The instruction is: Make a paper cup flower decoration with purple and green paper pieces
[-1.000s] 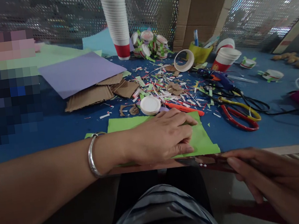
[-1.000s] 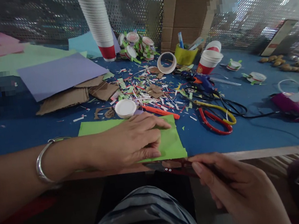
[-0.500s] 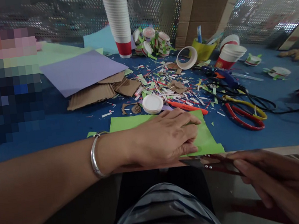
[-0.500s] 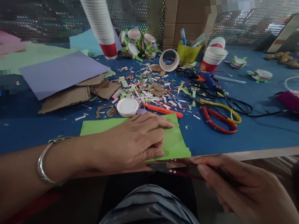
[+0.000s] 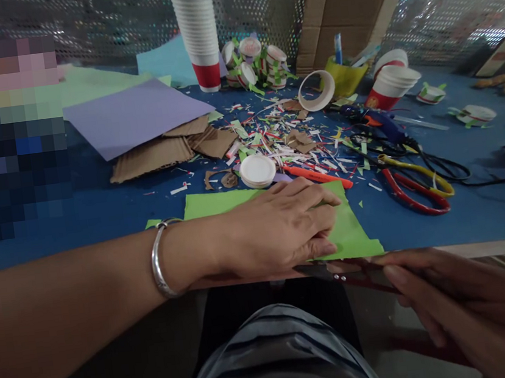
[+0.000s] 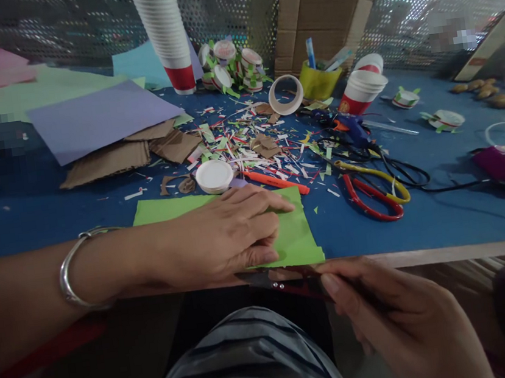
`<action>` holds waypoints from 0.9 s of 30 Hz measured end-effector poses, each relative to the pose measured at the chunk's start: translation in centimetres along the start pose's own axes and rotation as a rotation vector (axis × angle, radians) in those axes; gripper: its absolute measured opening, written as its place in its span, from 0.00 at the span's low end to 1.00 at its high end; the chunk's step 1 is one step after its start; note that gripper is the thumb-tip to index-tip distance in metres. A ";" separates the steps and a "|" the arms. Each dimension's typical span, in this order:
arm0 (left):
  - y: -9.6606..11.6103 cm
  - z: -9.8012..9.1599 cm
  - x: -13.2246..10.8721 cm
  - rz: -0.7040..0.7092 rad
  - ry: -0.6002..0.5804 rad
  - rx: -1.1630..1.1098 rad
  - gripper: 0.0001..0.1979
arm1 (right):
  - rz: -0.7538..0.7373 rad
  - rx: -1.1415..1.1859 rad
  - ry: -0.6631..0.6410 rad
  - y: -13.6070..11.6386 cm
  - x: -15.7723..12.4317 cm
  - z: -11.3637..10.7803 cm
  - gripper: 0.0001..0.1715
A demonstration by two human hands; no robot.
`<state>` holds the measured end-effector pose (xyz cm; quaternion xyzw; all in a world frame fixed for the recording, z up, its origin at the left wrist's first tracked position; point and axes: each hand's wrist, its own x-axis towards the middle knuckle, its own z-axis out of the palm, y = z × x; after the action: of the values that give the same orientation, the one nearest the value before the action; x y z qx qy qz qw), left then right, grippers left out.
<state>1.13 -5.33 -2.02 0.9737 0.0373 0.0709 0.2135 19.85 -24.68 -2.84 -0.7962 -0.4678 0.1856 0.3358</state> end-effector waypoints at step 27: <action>0.9 0.4 2.8 -0.010 0.051 -0.090 0.09 | 0.051 -0.086 0.078 1.4 0.0 -2.0 0.22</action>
<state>4.01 -5.99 -1.62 0.9608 0.0445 0.0960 0.2564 21.94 -25.91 -2.41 -0.8282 -0.4414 0.1426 0.3146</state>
